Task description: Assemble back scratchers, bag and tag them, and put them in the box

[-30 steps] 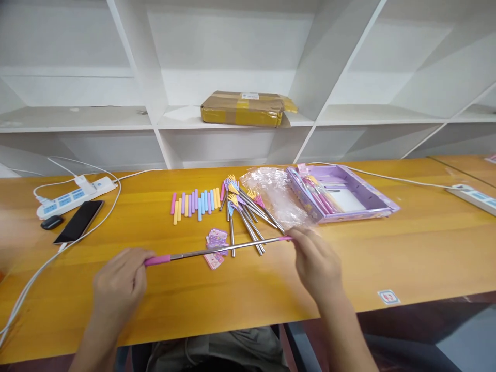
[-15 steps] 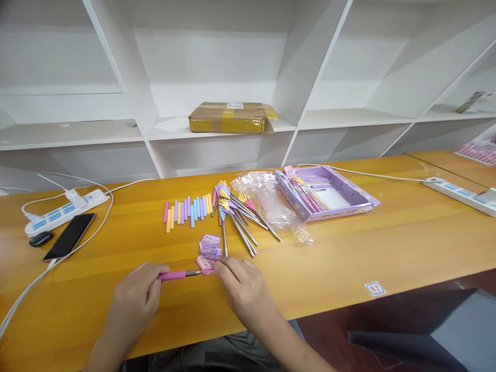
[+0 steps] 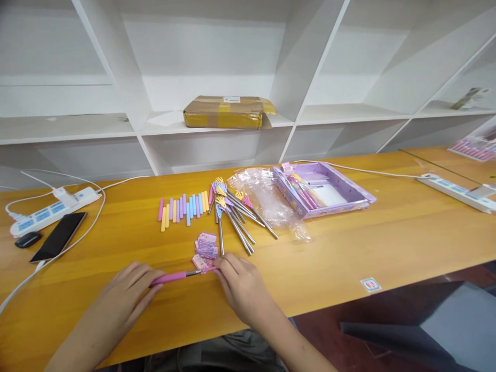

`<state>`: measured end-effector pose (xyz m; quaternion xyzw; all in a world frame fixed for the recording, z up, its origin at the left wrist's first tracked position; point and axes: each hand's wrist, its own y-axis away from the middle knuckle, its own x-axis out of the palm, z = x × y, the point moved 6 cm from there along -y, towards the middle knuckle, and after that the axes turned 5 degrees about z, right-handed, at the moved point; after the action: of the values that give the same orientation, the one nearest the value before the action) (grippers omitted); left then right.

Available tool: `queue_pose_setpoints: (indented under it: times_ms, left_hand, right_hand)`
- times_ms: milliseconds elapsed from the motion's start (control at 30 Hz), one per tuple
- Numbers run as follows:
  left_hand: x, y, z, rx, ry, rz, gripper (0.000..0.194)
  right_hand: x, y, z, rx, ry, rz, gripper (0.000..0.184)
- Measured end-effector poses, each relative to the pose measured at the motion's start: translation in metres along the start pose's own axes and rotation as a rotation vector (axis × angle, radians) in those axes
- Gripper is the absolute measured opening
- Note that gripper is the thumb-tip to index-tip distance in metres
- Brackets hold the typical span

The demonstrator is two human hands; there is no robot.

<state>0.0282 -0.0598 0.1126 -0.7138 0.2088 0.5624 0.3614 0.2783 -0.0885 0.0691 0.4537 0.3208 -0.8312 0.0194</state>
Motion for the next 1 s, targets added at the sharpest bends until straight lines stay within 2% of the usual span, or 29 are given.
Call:
queue_pose_setpoints:
  times_ms: [233, 367, 467, 567, 633, 733, 833, 900, 967, 1000]
  left_hand:
    - [0.02, -0.004, -0.009, 0.084, -0.086, 0.053, 0.03]
    - [0.031, 0.005, -0.009, 0.053, -0.019, 0.057, 0.04]
    - [0.037, 0.011, -0.01, 0.017, 0.088, 0.142, 0.049]
    - [0.037, 0.013, -0.006, -0.033, 0.206, 0.273, 0.038]
    - [0.029, 0.016, 0.007, -0.066, 0.251, 0.306, 0.034]
    - [0.007, 0.033, 0.047, -0.107, 0.225, 0.246, 0.035]
    - [-0.02, 0.062, 0.092, -0.119, 0.101, 0.138, 0.034]
    - [-0.034, 0.079, 0.111, -0.094, 0.036, 0.08, 0.036]
    - [-0.043, 0.089, 0.119, -0.072, 0.001, 0.048, 0.038]
    - [-0.045, 0.091, 0.12, -0.071, -0.006, 0.042, 0.039]
  right_hand:
    - [0.0, -0.002, 0.012, -0.032, -0.025, 0.073, 0.017]
    - [-0.007, -0.004, 0.016, -0.086, -0.042, 0.079, 0.009]
    - [-0.009, -0.002, 0.019, -0.172, -0.037, 0.094, 0.007]
    - [-0.016, 0.001, 0.017, -0.205, -0.014, 0.08, 0.006]
    - [-0.027, 0.005, 0.007, -0.201, 0.009, 0.076, 0.008]
    - [-0.063, 0.019, -0.026, -0.163, 0.126, 0.026, 0.01]
    - [-0.119, 0.048, -0.076, -0.1, 0.312, -0.049, 0.015]
    - [-0.156, 0.076, -0.104, -0.119, 0.415, -0.073, 0.013]
    - [-0.19, 0.103, -0.133, -0.002, 0.53, -0.115, 0.013]
    - [-0.205, 0.116, -0.149, 0.13, 0.576, -0.138, 0.017]
